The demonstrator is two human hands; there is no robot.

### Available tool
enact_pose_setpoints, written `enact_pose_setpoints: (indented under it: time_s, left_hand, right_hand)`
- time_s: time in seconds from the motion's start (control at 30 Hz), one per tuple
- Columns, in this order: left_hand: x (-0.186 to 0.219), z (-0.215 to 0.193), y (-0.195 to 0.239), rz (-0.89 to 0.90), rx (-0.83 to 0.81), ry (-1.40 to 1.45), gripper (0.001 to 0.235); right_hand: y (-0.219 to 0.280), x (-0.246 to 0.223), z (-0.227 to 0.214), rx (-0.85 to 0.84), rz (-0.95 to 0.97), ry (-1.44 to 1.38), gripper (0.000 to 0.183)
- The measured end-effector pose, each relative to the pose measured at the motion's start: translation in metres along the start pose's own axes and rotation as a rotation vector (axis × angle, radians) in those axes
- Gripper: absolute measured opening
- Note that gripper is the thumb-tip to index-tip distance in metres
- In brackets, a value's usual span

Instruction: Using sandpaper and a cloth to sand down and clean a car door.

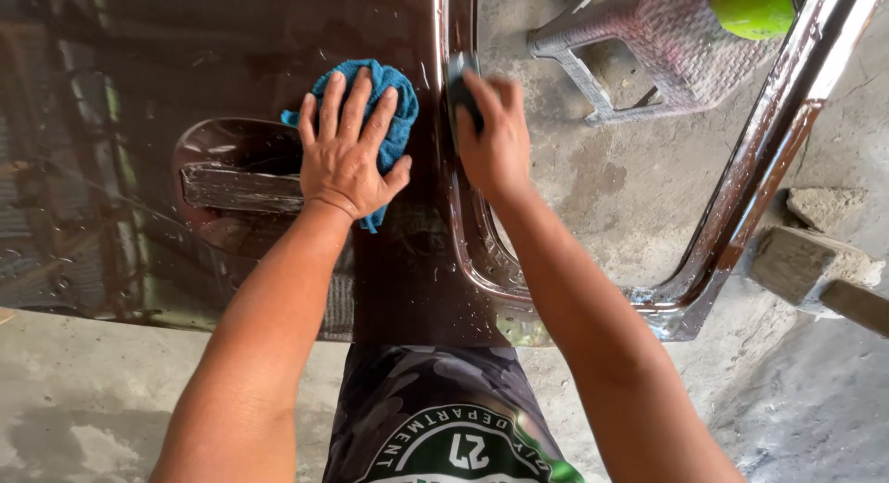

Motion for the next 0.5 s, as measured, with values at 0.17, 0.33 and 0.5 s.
enact_pose_setpoints:
  time_s: [0.17,0.33,0.5]
  left_hand:
    - [0.001,-0.003,0.002,0.013,0.024,0.001,0.083]
    - [-0.003,0.005,0.005,0.012,0.041,-0.025,0.081]
    - [-0.005,0.009,0.001,0.02,0.045,-0.034,0.08]
  right_hand:
    - [0.005,0.0,-0.009,-0.026,0.009,-0.005,0.043]
    - [0.12,0.001,-0.048,-0.245,0.046,0.002,0.045]
    - [0.187,0.018,-0.063,-0.289,0.12,0.093,0.044]
Point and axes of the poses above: each hand's wrist, its own y-axis away from the middle knuckle, its own z-axis out of the palm, x = y × z, the point moved 2 cm from there along -y, towards the middle knuckle, and after that the axes turned 2 degrees about z, right-handed, at the moved point
